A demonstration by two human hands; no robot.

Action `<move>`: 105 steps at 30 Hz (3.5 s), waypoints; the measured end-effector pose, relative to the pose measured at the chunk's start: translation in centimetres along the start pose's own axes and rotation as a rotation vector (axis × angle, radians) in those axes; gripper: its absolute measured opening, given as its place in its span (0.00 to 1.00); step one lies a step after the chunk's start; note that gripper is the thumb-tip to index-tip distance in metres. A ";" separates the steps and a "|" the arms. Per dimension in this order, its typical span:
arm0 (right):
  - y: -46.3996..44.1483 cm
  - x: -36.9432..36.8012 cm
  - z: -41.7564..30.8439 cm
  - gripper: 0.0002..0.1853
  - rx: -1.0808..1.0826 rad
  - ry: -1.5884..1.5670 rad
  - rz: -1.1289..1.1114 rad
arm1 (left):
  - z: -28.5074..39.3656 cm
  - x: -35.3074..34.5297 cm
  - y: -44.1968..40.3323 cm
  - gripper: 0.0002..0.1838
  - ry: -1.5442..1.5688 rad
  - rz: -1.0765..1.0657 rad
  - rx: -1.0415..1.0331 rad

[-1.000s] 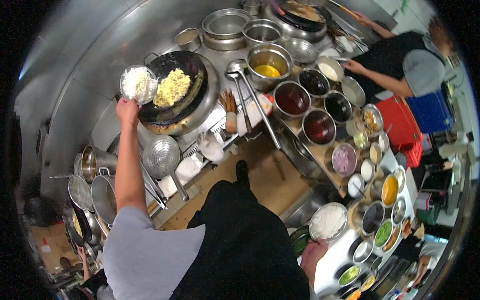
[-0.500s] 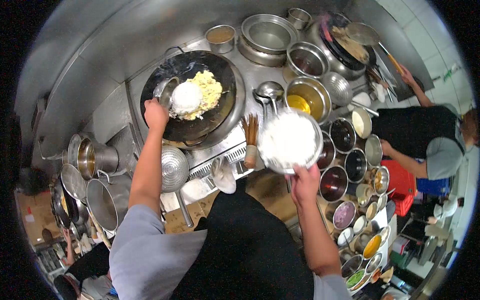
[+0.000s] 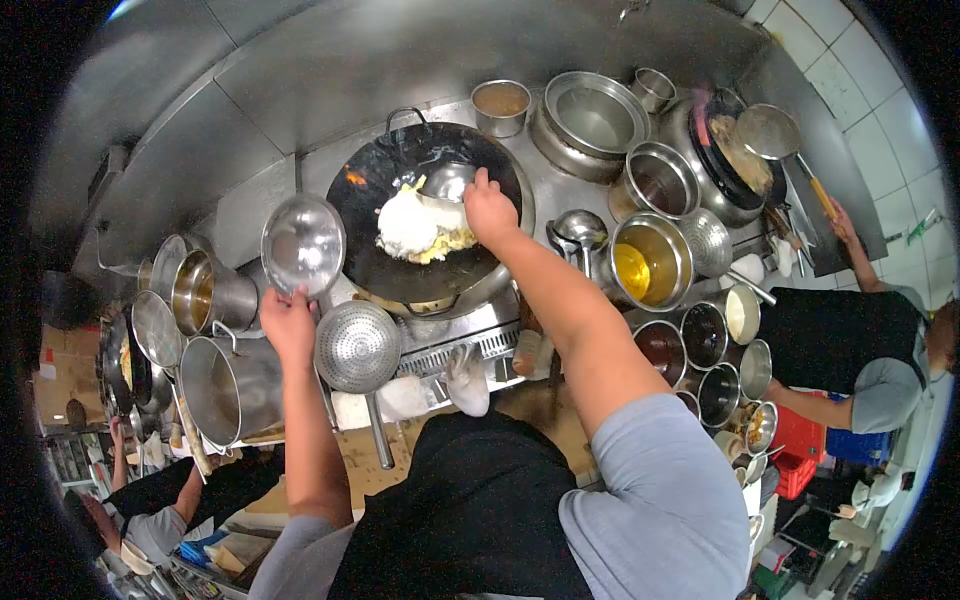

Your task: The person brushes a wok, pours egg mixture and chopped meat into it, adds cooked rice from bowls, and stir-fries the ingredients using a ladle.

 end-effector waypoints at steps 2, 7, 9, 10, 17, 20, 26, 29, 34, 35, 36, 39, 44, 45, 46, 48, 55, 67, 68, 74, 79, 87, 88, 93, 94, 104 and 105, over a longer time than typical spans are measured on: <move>-1.2 1.9 0.5 0.11 -0.113 -0.062 0.082 | -1.1 1.0 0.5 0.15 0.019 -0.002 0.020; 1.2 10.4 3.9 0.11 -0.262 -0.376 0.452 | -2.0 -2.4 1.4 0.08 0.299 -0.128 0.154; 4.6 12.7 5.4 0.08 -0.371 -0.504 0.462 | -1.1 -6.1 2.6 0.06 0.395 -0.242 0.211; 7.0 12.2 6.5 0.06 -0.425 -0.686 0.484 | -0.7 -8.5 3.6 0.07 0.478 -0.331 0.282; 33.5 9.7 8.9 0.14 -0.869 -1.352 0.493 | 5.4 -23.5 21.8 0.07 0.487 -1.201 0.427; 47.0 11.2 9.1 0.17 -1.121 -1.245 0.629 | 6.6 -25.5 32.9 0.06 0.306 -1.536 0.197; 75.3 11.6 1.6 0.21 -1.620 -1.190 0.923 | 7.1 -20.3 54.9 0.05 0.076 -2.165 0.018; 84.7 13.7 -6.7 0.20 -1.662 -1.427 1.392 | 7.6 -13.8 65.1 0.04 -0.041 -2.529 -0.126; 98.1 14.9 -19.7 0.17 -1.586 -1.184 2.015 | 8.7 -1.7 77.5 0.17 -0.097 -2.931 0.036; 99.8 13.9 -21.5 0.17 -1.584 -1.171 2.044 | 8.5 -0.3 78.9 0.19 -0.136 -2.952 -0.141; 101.0 12.3 -23.1 0.18 -1.481 -1.251 2.235 | 7.7 0.6 80.1 0.23 -0.176 -2.967 -0.224; 101.5 9.5 -25.6 0.20 -1.345 -1.450 2.311 | 4.1 2.5 82.0 0.23 -0.268 -2.958 -0.227; 95.4 8.6 -23.4 0.14 -1.369 -1.391 1.353 | -3.9 -1.7 80.6 0.10 -0.294 -2.832 -0.364; 94.0 9.1 -22.6 0.13 -1.327 -1.256 1.115 | -5.3 -3.8 79.5 0.05 -0.323 -2.750 -0.547; 93.4 10.4 -22.2 0.13 -1.306 -1.304 1.111 | -5.5 -4.6 78.3 0.05 -0.316 -2.735 -0.526; 93.9 9.8 -20.7 0.15 -1.454 -1.299 0.838 | -8.6 -8.6 73.0 0.07 -0.605 -2.348 -0.045; 84.7 12.0 -13.1 0.07 -1.204 -1.180 0.671 | -11.2 -14.8 58.4 0.14 -0.360 -2.080 0.008; 59.3 2.7 7.6 0.45 -1.067 -0.443 0.072 | -7.0 -10.6 28.1 0.50 -0.375 -0.760 -0.494; 57.5 2.2 8.6 0.52 -1.101 -0.499 0.032 | -8.8 -11.7 27.5 0.57 -0.532 -0.834 -0.437; 48.2 -2.1 14.9 0.31 -1.013 -0.561 -0.175 | -13.1 -18.3 27.7 0.64 -0.510 -0.992 -0.310; 46.2 0.0 11.4 0.12 -0.684 -0.713 0.075 | -12.1 -20.6 24.9 0.42 -0.223 -0.942 -0.163; 34.3 17.5 4.4 0.35 -0.447 -0.922 0.130 | -12.0 -16.9 22.6 0.31 1.392 -0.860 1.121; 32.2 19.2 3.3 0.34 -0.269 -0.769 0.146 | -12.8 -16.5 22.6 0.32 1.418 -0.834 1.156; 28.1 12.5 3.1 0.30 -0.052 -0.485 -0.195 | -12.3 -14.8 24.8 0.34 1.615 -0.727 1.239; 27.1 10.1 3.8 0.29 -0.075 -0.422 -0.313 | -12.2 -14.4 25.1 0.34 1.642 -0.635 1.229; 25.1 12.5 5.5 0.29 0.039 -0.516 -0.226 | -12.0 -12.1 24.8 0.29 1.507 -0.374 1.102; 24.2 9.3 6.7 0.29 0.025 -0.471 -0.307 | -11.1 -12.3 24.4 0.29 1.507 -0.373 1.103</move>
Point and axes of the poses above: each hand's wrist, its own y-axis away from the middle knuckle, its own x-axis out of the back of the hand, z = x × y, the point moved 10 cm from there along -y, towards the middle knuckle, and after that the axes turned 1 degree about z, right-handed, at the moved point
